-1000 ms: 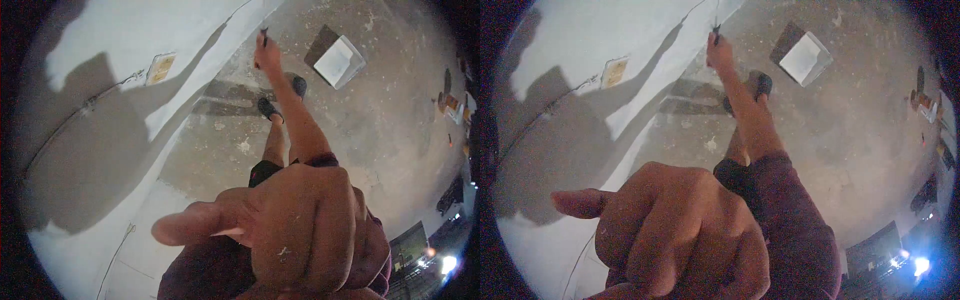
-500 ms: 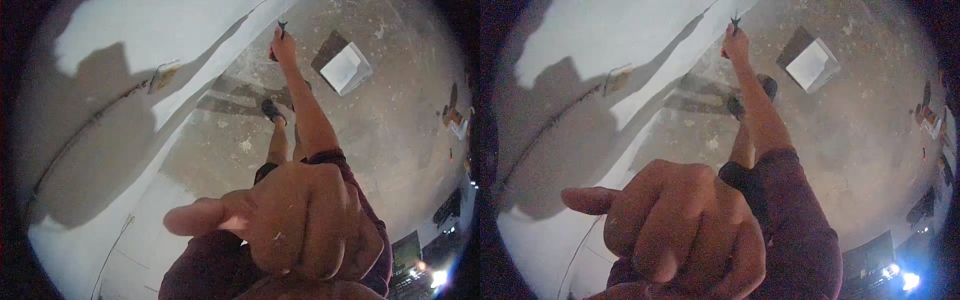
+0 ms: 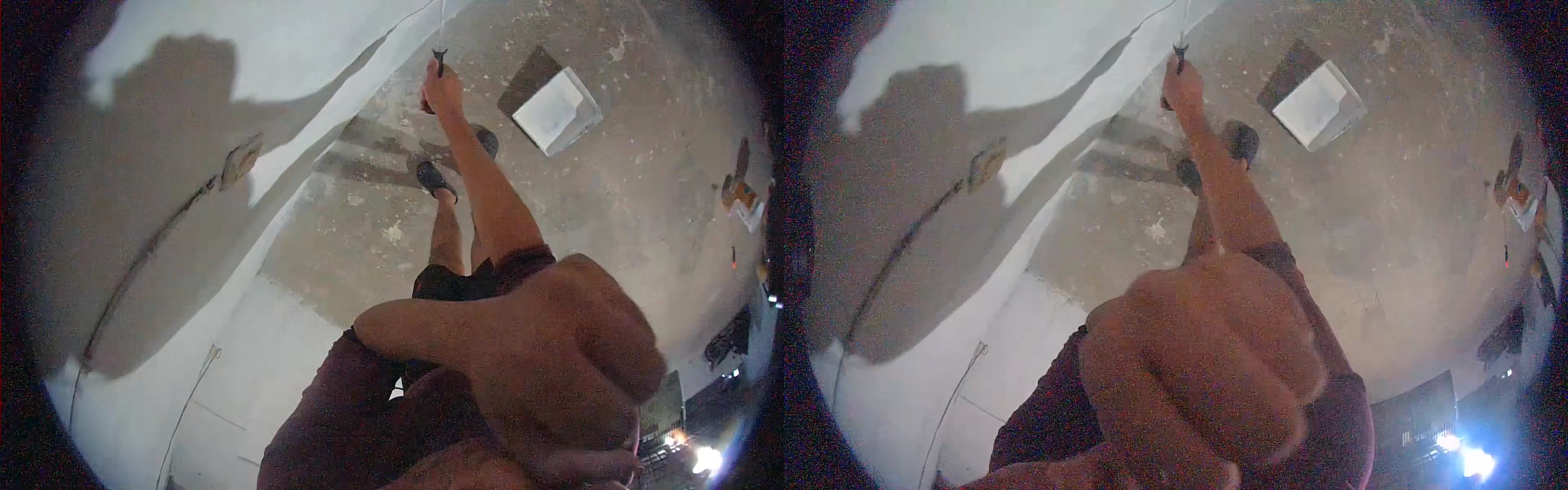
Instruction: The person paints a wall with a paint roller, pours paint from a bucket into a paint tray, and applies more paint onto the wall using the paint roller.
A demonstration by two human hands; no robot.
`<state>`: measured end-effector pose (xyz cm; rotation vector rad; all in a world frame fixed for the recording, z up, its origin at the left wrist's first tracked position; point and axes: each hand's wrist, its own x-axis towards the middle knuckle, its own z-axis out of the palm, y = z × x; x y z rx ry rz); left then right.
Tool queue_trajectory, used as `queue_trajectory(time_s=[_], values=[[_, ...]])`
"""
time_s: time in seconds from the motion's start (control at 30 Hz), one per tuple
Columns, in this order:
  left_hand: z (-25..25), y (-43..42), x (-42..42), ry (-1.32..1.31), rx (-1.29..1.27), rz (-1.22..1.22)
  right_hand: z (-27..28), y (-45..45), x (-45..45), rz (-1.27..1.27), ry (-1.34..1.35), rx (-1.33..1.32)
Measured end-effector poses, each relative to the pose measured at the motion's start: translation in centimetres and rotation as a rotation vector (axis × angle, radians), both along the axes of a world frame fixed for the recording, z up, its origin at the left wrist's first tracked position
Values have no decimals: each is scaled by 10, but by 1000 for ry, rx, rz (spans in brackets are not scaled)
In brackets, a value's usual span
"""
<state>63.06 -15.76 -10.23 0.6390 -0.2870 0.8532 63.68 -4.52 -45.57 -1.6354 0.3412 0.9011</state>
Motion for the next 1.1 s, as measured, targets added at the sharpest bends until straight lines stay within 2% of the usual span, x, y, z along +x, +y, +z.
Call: queue_trajectory(time_s=[0.07, 0.1, 0.13, 0.17, 0.23, 0.27, 0.33, 0.37, 0.4, 0.47, 0.5, 0.53, 0.57, 0.6, 0.63, 0.67, 0.7, 0.73, 0.8, 0.87, 0.93, 1.0, 1.07, 1.1], values=[[-6, 24, 6, 162, 85, -224, -37, 2, -6, 113, -225, -115], [-13, 33, 8, 208, 137, -300, 4, -5, -12, 170, -133, -100], [-31, 35, 1, 185, 188, -313, 9, -8, -34, 160, -246, -109], [-42, 42, -13, 349, 151, -386, 7, -11, -60, 144, -353, -116], [-79, 37, -48, 822, 402, -92, 13, -18, -89, 295, -234, -123], [-97, 35, -66, 1063, 508, 1, 8, -18, -83, 285, -233, -121], [-146, 44, -109, 1356, 592, 57, -8, -16, -66, 245, -309, -250], [-163, 51, -137, 1417, 136, -175, -14, -16, -44, 194, -290, -232], [-182, 54, -167, 1426, 142, -183, -17, -17, -11, 144, -274, -214], [-214, 56, -231, 1831, -39, -232, -14, -23, 44, 146, -89, -110], [-223, 54, -255, 1831, -34, -244, -33, -20, 42, 136, -87, -116], [-231, 53, -276, 2084, 212, -351, -58, -14, 32, 94, -101, -111], [-241, 51, -298, 2312, 483, -453, -51, -14, 29, 108, -112, -106], [-256, 47, -330, 2150, 755, -366, -43, -15, 27, 122, -122, -101], [-266, 38, -361, 1971, 1001, -276, -9, -26, 7, 197, -121, -98], [-268, 34, -380, 1963, 998, -272, -15, -29, -31, 295, -199, -123], [-270, 34, -392, 1963, 1105, -339, -26, -31, -64, 390, -283, -149], [-273, 36, -396, 1955, 1217, -407, -11, -35, -80, 388, -168, -139], [-270, 33, -387, 1918, 1164, -392, -5, -38, -76, 380, -55, -125], [-269, 30, -387, 1910, 1097, -379, -17, -41, -48, 167, -464, -110], [-273, 31, -391, 2031, 758, -390, -18, -38, 17, 170, -266, -143], [-270, 33, -384, 2033, 724, -429, -28, -37, 59, 119, -70, 0], [-268, 34, -382, 2028, 689, -473, -36, -31, 44, 121, -98, -30], [-271, 33, -387, 2012, 744, -483, -34, -28, 31, 119, -217, -71]])
